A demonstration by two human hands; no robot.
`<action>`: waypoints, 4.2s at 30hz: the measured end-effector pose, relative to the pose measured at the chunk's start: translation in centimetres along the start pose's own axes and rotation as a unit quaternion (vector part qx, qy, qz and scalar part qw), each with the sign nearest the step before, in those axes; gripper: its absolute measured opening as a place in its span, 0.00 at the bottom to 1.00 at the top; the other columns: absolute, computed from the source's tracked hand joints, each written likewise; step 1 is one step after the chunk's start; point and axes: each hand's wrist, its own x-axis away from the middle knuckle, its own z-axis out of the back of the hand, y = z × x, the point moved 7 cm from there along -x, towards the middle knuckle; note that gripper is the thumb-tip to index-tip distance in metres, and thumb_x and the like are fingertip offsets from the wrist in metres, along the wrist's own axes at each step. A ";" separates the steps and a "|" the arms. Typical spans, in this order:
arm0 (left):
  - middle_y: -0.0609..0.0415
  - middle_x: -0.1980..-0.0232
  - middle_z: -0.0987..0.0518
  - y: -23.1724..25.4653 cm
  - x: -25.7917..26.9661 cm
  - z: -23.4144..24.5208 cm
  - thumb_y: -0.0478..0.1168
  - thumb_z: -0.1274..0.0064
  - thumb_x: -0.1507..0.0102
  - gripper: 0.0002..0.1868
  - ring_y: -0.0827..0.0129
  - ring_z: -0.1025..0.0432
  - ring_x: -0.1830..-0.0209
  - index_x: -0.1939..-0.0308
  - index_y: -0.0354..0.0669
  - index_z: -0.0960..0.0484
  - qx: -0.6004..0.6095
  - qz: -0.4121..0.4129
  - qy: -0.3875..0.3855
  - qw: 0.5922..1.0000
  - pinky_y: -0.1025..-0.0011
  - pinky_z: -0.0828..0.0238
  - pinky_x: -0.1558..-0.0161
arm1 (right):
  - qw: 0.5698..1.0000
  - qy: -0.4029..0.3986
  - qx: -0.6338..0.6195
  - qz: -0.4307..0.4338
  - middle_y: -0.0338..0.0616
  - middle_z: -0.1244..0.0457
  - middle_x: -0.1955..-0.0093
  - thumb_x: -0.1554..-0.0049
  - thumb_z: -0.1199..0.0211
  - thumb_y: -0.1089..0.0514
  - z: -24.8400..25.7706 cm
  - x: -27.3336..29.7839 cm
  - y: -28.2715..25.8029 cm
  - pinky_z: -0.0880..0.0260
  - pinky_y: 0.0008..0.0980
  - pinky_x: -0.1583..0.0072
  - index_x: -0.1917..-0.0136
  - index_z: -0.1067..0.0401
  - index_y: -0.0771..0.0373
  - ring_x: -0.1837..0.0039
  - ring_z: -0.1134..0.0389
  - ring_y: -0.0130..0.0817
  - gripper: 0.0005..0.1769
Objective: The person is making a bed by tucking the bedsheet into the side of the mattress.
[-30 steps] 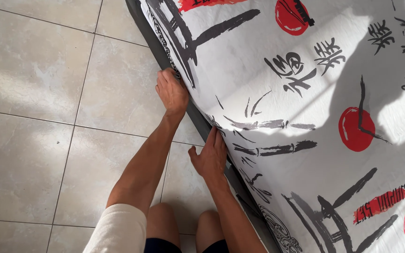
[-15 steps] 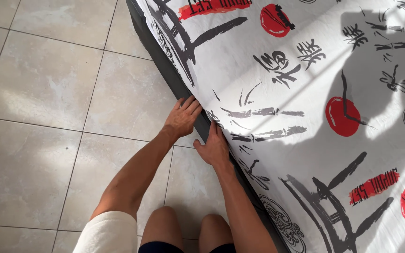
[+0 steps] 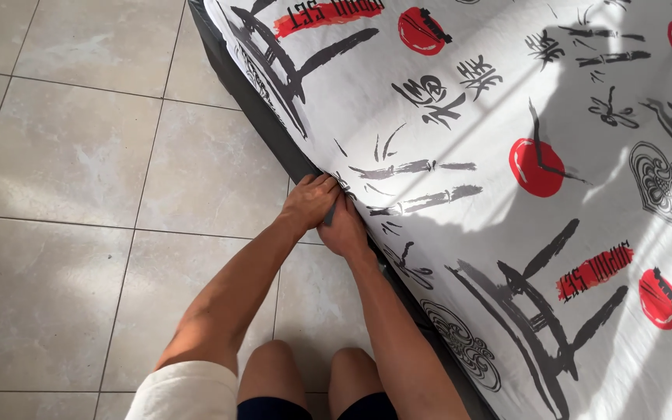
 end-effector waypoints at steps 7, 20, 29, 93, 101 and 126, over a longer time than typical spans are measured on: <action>0.54 0.39 0.22 0.3 -2.1 -0.7 0.37 0.52 0.34 0.13 0.64 0.32 0.34 0.50 0.45 0.15 -0.033 0.054 -0.247 0.967 0.61 0.39 0.32 | 0.975 0.172 0.137 0.034 0.67 0.53 0.23 0.49 0.30 0.51 -1.6 8.2 2.4 0.51 0.54 0.24 0.24 0.55 0.77 0.24 0.49 0.61 0.53; 0.51 0.41 0.22 5.2 2.3 -2.9 0.33 0.48 0.36 0.16 0.63 0.32 0.33 0.44 0.44 0.17 0.012 -0.064 -0.176 0.982 0.60 0.47 0.24 | 0.978 0.051 0.093 -0.178 0.59 0.57 0.20 0.51 0.28 0.45 2.1 7.8 1.8 0.57 0.58 0.24 0.22 0.59 0.73 0.19 0.59 0.52 0.60; 0.57 0.37 0.30 9.5 2.8 0.2 0.35 0.44 0.43 0.33 0.68 0.36 0.35 0.32 0.39 0.26 0.016 -0.053 -0.073 0.996 0.68 0.36 0.46 | 0.990 0.130 0.047 -0.006 0.65 0.52 0.21 0.51 0.28 0.53 0.9 12.1 6.3 0.48 0.49 0.27 0.22 0.53 0.75 0.22 0.50 0.59 0.54; 0.50 0.53 0.24 27.9 5.1 4.0 0.49 0.41 0.34 0.15 0.57 0.30 0.50 0.56 0.41 0.22 0.142 -0.166 0.055 0.974 0.57 0.37 0.45 | 0.933 0.098 0.315 0.141 0.55 0.49 0.29 0.62 0.26 0.57 24.4 24.6 8.3 0.42 0.63 0.33 0.32 0.36 0.65 0.31 0.45 0.67 0.45; 0.43 0.33 0.30 28.1 6.3 1.2 0.48 0.47 0.36 0.30 0.53 0.40 0.28 0.35 0.32 0.28 0.177 -0.159 -0.052 0.970 0.55 0.53 0.25 | 0.910 0.130 0.335 0.209 0.51 0.46 0.27 0.58 0.32 0.63 23.9 25.0 8.1 0.42 0.63 0.31 0.33 0.33 0.56 0.31 0.44 0.65 0.37; 0.49 0.60 0.15 28.8 2.5 -6.4 0.39 0.49 0.37 0.11 0.58 0.21 0.55 0.60 0.56 0.10 0.088 -0.024 -0.139 0.986 0.60 0.34 0.40 | 0.970 0.114 0.191 -0.101 0.62 0.48 0.29 0.51 0.33 0.51 6.9 34.4 18.5 0.46 0.53 0.30 0.28 0.44 0.76 0.29 0.45 0.59 0.45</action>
